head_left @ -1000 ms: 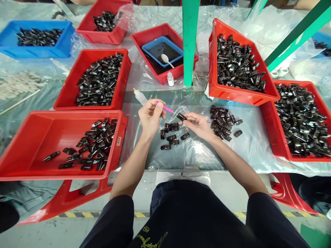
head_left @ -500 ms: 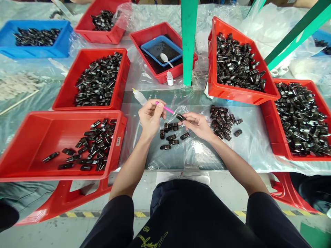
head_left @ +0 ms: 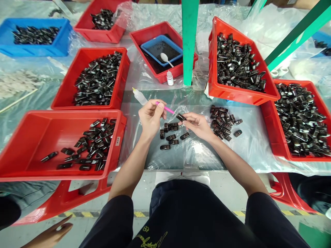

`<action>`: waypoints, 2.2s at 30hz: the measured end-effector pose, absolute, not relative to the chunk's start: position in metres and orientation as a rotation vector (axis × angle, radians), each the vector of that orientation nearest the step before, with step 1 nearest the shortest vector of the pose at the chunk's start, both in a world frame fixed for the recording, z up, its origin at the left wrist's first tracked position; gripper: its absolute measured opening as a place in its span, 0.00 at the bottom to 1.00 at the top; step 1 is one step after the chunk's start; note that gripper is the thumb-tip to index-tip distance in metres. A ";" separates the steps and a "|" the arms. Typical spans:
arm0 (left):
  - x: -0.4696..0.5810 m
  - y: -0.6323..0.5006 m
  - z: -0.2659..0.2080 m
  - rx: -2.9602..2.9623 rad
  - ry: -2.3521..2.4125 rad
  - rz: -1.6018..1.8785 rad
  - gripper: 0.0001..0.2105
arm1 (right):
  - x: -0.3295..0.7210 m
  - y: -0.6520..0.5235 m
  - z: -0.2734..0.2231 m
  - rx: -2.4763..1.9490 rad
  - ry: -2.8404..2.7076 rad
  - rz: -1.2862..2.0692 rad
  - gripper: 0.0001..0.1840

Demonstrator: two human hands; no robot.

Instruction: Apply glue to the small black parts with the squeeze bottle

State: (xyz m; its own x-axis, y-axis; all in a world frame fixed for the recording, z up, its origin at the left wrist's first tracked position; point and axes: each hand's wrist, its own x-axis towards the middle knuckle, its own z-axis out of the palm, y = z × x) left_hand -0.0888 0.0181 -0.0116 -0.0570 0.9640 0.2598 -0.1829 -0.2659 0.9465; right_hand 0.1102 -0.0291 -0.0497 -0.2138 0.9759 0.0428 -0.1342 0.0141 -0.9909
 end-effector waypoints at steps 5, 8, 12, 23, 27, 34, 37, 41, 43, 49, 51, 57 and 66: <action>-0.090 0.020 -0.011 1.206 0.984 1.583 0.13 | 0.110 -0.029 -0.047 -0.990 -1.227 1.418 0.30; -0.090 0.023 -0.009 1.154 1.022 1.664 0.15 | 0.111 -0.029 -0.044 -1.020 -1.189 1.435 0.29; -0.089 0.026 -0.008 1.089 1.033 1.754 0.17 | 0.113 -0.030 -0.043 -1.039 -1.143 1.465 0.29; -0.088 0.025 -0.012 1.104 1.018 1.757 0.17 | 0.111 -0.028 -0.052 -1.052 -1.197 1.361 0.27; -0.089 0.028 -0.016 1.165 0.994 1.743 0.19 | 0.111 -0.028 -0.054 -1.008 -1.286 1.324 0.28; -0.088 0.028 -0.020 1.285 0.931 1.716 0.20 | 0.111 -0.029 -0.054 -0.977 -1.331 1.308 0.27; -0.089 0.028 -0.020 1.316 0.920 1.687 0.20 | 0.111 -0.029 -0.056 -0.966 -1.327 1.302 0.27; -0.089 0.027 -0.020 1.364 0.903 1.638 0.20 | 0.110 -0.029 -0.058 -0.994 -1.334 1.299 0.28; -0.088 0.026 -0.020 1.385 0.909 1.618 0.20 | 0.110 -0.029 -0.058 -0.999 -1.342 1.295 0.28; -0.088 0.026 -0.020 1.405 0.908 1.598 0.20 | 0.110 -0.030 -0.057 -0.996 -1.362 1.288 0.27; -0.088 0.025 -0.019 1.412 0.902 1.592 0.20 | 0.110 -0.030 -0.056 -0.992 -1.366 1.291 0.27; -0.088 0.024 -0.018 1.430 0.897 1.568 0.20 | 0.110 -0.031 -0.054 -0.987 -1.366 1.284 0.25; -0.087 0.023 -0.018 1.419 0.896 1.583 0.20 | 0.111 -0.031 -0.053 -1.013 -1.352 1.307 0.26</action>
State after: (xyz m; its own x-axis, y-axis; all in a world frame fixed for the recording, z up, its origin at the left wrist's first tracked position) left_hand -0.0875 0.0234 -0.0179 -0.0387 0.9078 0.4177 -0.1090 -0.4194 0.9013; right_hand 0.1107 -0.0308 -0.0533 -0.1905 0.9777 0.0887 -0.0558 0.0794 -0.9953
